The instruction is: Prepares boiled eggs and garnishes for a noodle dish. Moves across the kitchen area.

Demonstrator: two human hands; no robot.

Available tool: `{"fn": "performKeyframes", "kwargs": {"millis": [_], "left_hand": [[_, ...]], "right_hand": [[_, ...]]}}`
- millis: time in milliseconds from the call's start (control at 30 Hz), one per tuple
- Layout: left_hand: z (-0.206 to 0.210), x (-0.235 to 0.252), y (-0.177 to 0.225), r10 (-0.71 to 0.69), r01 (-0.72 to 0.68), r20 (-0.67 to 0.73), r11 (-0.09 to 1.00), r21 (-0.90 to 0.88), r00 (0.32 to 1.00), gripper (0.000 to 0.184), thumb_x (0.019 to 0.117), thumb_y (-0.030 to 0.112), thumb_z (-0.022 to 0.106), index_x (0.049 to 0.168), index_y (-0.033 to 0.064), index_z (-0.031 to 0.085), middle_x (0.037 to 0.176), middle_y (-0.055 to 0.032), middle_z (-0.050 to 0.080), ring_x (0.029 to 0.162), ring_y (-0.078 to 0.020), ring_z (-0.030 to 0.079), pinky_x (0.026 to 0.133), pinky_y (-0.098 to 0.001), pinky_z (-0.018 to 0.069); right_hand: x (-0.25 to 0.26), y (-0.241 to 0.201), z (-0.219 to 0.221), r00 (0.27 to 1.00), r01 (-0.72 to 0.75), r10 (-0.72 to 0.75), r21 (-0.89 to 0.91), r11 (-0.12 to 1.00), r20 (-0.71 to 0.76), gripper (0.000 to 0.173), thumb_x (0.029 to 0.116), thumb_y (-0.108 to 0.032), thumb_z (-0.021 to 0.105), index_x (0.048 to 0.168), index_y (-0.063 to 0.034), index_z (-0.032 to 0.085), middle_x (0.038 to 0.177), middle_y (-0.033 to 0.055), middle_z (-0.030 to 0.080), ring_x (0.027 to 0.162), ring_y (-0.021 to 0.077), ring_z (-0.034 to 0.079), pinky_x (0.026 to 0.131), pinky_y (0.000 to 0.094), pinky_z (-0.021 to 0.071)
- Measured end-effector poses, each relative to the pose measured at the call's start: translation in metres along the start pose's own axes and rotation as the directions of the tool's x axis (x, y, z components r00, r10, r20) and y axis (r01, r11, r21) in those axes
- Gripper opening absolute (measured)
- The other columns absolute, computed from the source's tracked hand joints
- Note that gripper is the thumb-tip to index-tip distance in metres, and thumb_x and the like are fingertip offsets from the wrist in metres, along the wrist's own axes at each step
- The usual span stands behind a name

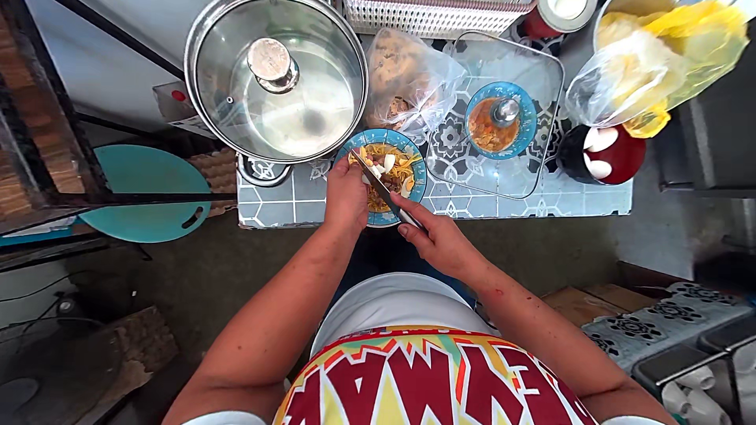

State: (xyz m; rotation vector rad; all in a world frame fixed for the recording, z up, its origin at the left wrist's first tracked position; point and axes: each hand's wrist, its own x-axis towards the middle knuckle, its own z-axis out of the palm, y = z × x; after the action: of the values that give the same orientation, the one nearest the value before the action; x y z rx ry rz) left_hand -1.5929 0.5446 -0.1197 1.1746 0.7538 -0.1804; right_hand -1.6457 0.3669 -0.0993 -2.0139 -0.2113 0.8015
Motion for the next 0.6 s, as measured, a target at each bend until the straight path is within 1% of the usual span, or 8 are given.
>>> {"fn": "performKeyframes", "kwargs": {"millis": [67,133,300,400,433,500,567,600], "left_hand": [[0.000,0.001,0.001,-0.006,0.006,0.004,1.000,-0.018,1.000,0.030,0.1092,0.005,0.035,0.134,-0.0022,0.051,0.114,-0.0115,0.066,0.098,-0.0144,0.068,0.088,-0.0309,0.0564],[-0.002,0.000,0.002,-0.003,0.003,0.015,0.999,-0.032,1.000,0.030,0.1091,0.005,0.035,0.133,-0.0017,0.052,0.117,-0.0107,0.063,0.100,-0.0131,0.066,0.090,-0.0305,0.0555],[-0.002,0.000,0.003,-0.003,0.002,-0.018,0.997,-0.079,1.000,0.030,0.1092,0.005,0.035,0.133,-0.0019,0.052,0.111,-0.0093,0.063,0.092,-0.0122,0.066,0.084,-0.0286,0.0564],[-0.002,0.001,0.002,-0.007,0.006,-0.018,0.997,-0.073,1.000,0.032,0.1093,0.006,0.036,0.137,-0.0013,0.051,0.121,-0.0107,0.061,0.097,-0.0127,0.064,0.086,-0.0291,0.0546],[-0.001,0.001,0.002,-0.006,0.004,-0.025,0.998,-0.065,1.000,0.032,0.1090,0.005,0.037,0.136,-0.0012,0.052,0.120,-0.0104,0.061,0.096,-0.0125,0.064,0.085,-0.0287,0.0545],[-0.002,0.000,0.002,-0.015,0.015,-0.011,0.998,-0.059,1.000,0.034,0.1086,0.005,0.036,0.139,-0.0021,0.049,0.126,-0.0121,0.059,0.103,-0.0137,0.063,0.090,-0.0297,0.0529],[-0.006,-0.001,0.002,-0.029,0.030,0.016,0.997,-0.071,0.999,0.035,0.1086,0.004,0.036,0.141,-0.0033,0.048,0.130,-0.0134,0.059,0.109,-0.0147,0.062,0.095,-0.0307,0.0517],[-0.008,-0.003,0.003,-0.028,0.030,0.032,0.997,-0.072,0.999,0.032,0.1082,0.004,0.038,0.137,-0.0033,0.050,0.126,-0.0128,0.061,0.108,-0.0146,0.063,0.094,-0.0307,0.0521]], "right_hand": [[-0.002,-0.003,-0.004,1.000,-0.022,0.022,0.025,0.999,0.013,0.049,0.1089,-0.022,0.051,0.157,-0.0228,0.044,0.089,0.0066,0.067,0.058,0.0096,0.057,0.056,0.0263,0.0512],[-0.004,-0.005,-0.005,1.000,-0.002,0.003,0.043,0.999,-0.008,0.048,0.1088,-0.023,0.051,0.157,-0.0227,0.044,0.087,0.0058,0.066,0.057,0.0087,0.056,0.055,0.0250,0.0506],[-0.003,-0.005,-0.001,1.000,0.009,-0.009,0.034,0.999,-0.003,0.048,0.1087,-0.022,0.050,0.157,-0.0228,0.044,0.087,0.0051,0.065,0.058,0.0087,0.056,0.056,0.0252,0.0510],[0.000,0.000,0.004,1.000,0.011,-0.012,-0.018,1.000,-0.026,0.048,0.1084,-0.022,0.051,0.156,-0.0234,0.046,0.084,0.0055,0.064,0.057,0.0096,0.055,0.057,0.0272,0.0503],[0.002,0.002,0.005,0.999,0.018,-0.020,-0.046,0.999,-0.040,0.047,0.1082,-0.023,0.052,0.155,-0.0235,0.047,0.084,0.0058,0.065,0.058,0.0103,0.055,0.057,0.0281,0.0505],[0.005,0.006,0.008,0.997,0.039,-0.048,-0.128,0.991,-0.067,0.048,0.1077,-0.023,0.052,0.155,-0.0241,0.047,0.088,0.0077,0.067,0.065,0.0138,0.058,0.064,0.0326,0.0516],[0.006,0.006,0.010,0.994,0.045,-0.068,-0.255,0.966,-0.082,0.048,0.1078,-0.024,0.051,0.156,-0.0267,0.047,0.097,0.0110,0.070,0.074,0.0204,0.063,0.071,0.0411,0.0544],[0.005,0.004,0.010,0.992,0.042,-0.078,-0.333,0.942,-0.095,0.048,0.1076,-0.025,0.051,0.155,-0.0289,0.047,0.099,0.0127,0.070,0.077,0.0246,0.065,0.071,0.0454,0.0548]]}}
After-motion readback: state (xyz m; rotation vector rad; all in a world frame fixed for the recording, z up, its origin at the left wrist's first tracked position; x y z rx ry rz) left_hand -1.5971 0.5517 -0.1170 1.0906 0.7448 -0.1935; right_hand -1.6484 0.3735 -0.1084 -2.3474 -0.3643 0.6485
